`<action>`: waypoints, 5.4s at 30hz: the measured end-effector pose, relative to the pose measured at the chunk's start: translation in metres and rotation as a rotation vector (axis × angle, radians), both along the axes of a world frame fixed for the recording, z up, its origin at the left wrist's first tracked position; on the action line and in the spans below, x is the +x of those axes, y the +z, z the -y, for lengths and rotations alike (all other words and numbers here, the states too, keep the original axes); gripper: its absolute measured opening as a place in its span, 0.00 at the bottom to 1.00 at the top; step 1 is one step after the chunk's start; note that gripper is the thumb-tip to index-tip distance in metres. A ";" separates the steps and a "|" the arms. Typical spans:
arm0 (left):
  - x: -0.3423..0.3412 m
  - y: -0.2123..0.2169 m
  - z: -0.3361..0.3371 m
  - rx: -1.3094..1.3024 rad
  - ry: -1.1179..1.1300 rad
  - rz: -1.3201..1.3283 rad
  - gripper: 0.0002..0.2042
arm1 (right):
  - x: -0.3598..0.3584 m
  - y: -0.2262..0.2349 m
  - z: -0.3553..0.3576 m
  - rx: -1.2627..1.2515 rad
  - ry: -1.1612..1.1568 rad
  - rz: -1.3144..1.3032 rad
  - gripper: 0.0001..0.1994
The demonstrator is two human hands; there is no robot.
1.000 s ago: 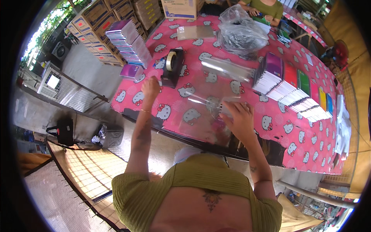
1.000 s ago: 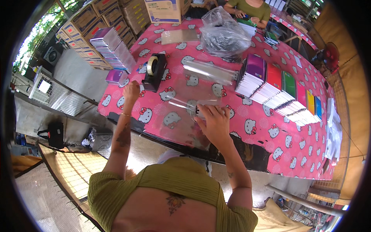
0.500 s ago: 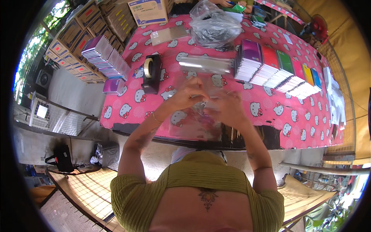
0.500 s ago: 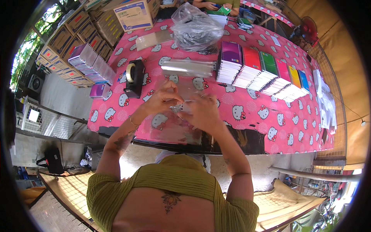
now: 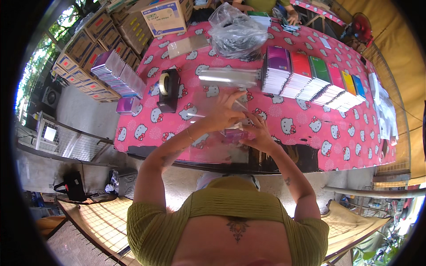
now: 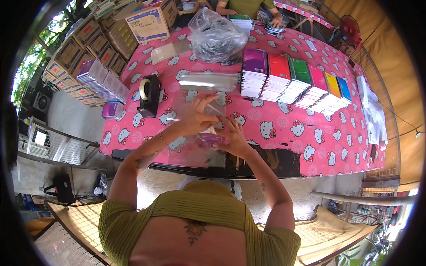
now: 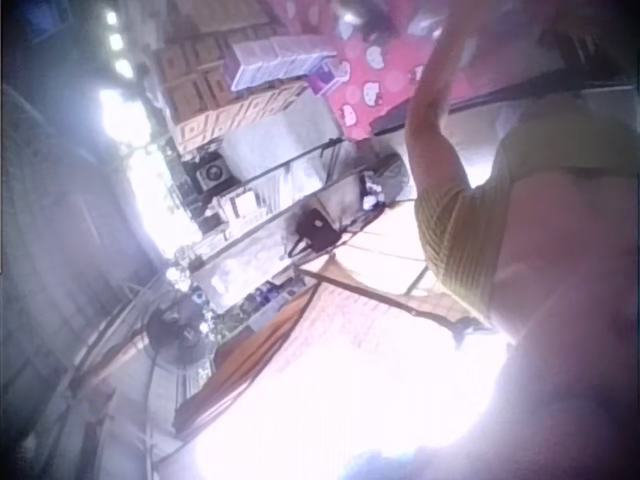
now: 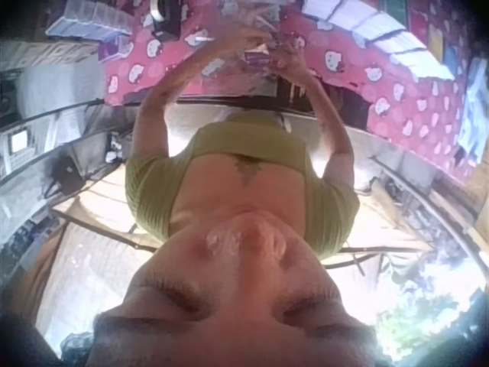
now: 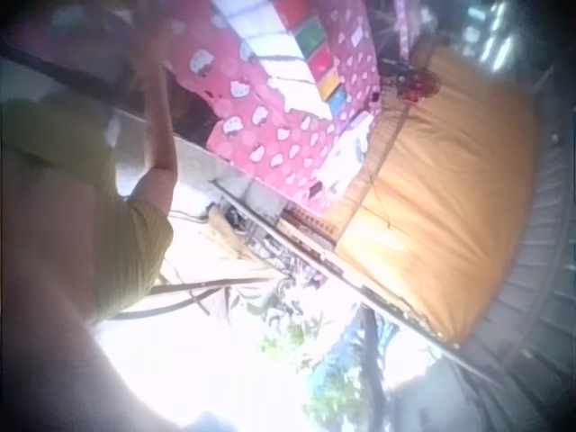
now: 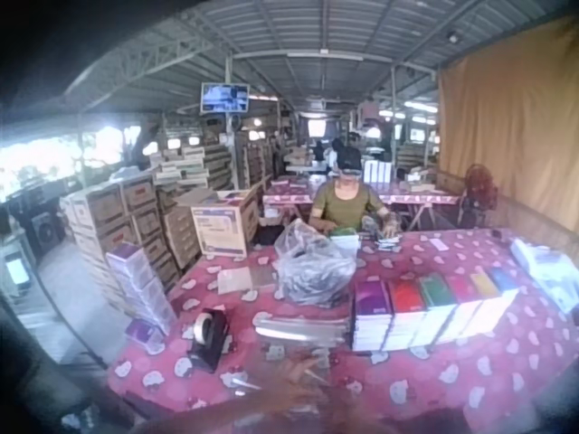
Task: The person places notebooks into plastic bags, uses a tape dispenser to seal the bags, and organizes stacks of colored notebooks on a table.
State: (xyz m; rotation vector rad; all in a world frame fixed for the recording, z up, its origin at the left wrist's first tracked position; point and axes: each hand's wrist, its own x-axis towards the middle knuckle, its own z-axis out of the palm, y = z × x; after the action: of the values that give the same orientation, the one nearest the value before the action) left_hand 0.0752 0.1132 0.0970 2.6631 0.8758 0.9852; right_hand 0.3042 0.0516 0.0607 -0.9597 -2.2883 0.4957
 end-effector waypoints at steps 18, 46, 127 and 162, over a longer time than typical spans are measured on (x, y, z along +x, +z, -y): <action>-0.019 -0.017 0.028 -0.650 0.094 0.391 0.12 | 0.004 0.024 -0.043 -0.388 0.173 -0.257 0.55; -0.020 -0.023 0.050 -0.112 0.148 0.014 0.28 | -0.029 0.040 -0.019 0.174 -0.165 -0.283 0.10; 0.033 -0.005 0.038 0.233 0.364 -0.373 0.38 | -0.041 -0.105 0.054 -1.185 -0.129 -1.014 0.12; -0.050 0.236 0.190 0.426 -0.118 1.251 0.23 | -0.035 0.084 0.014 0.191 -0.287 -0.032 0.22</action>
State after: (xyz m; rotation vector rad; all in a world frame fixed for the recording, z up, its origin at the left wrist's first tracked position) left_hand 0.0254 -0.0772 0.3331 1.6299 0.2032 2.4906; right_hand 0.2696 0.0372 0.1448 -1.1486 -2.0787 0.1665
